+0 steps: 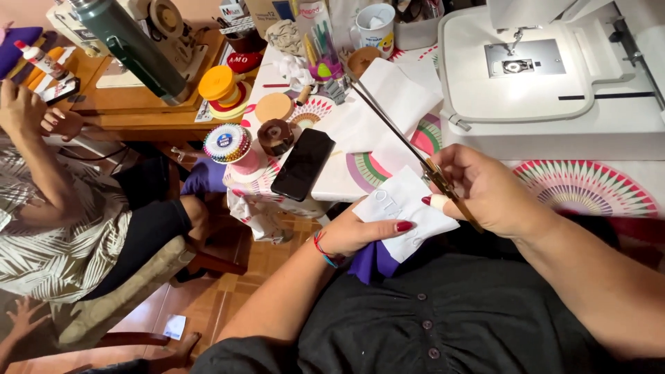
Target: The person uses scissors to cut a white pattern and then manipulates a small purple fabric pouch on a sewing table.
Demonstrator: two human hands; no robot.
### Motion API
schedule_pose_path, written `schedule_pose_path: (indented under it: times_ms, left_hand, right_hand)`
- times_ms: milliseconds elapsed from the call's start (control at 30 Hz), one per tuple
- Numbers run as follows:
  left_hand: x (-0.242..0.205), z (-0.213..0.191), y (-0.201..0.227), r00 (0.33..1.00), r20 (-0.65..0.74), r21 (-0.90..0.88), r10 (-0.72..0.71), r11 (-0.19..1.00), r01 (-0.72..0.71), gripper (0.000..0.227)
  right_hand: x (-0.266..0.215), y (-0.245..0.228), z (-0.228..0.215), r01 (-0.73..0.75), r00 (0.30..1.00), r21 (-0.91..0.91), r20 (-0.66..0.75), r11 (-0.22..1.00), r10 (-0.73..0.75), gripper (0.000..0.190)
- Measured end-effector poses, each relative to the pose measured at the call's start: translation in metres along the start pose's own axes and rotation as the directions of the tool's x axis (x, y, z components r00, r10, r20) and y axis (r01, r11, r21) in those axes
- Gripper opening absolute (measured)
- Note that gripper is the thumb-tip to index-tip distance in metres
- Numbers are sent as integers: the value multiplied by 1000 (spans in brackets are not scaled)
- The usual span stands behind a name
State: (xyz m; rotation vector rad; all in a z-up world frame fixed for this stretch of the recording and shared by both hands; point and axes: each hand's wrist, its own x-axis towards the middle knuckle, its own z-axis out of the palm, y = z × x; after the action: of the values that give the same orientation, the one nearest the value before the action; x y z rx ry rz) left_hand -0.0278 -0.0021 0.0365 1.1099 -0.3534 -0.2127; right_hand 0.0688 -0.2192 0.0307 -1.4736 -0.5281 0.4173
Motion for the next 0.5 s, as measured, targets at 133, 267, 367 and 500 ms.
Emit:
schedule_pose_path:
  times_ms: [133,267,367,500]
  left_hand:
    - [-3,-12,-19,998,-48,-3,-36,999,36,25]
    - [-6,-18,-36,983,-179,13,-29,999,31,31]
    - [-11,-35,-40,949,-316,6,-13,1000,16,38]
    - [-14,-35,-21,894,-437,-1,101,994,-113,56]
  right_hand:
    - [-1,3,0,4,1000,-10,-14,1000,-4,68]
    - [2,17,-9,29,999,10,-14,1000,-29,62]
    - [-2,12,-27,-15,998,9,67,1000,15,52]
    - [-15,-4,-31,-490,856,138,-108,860,505,40]
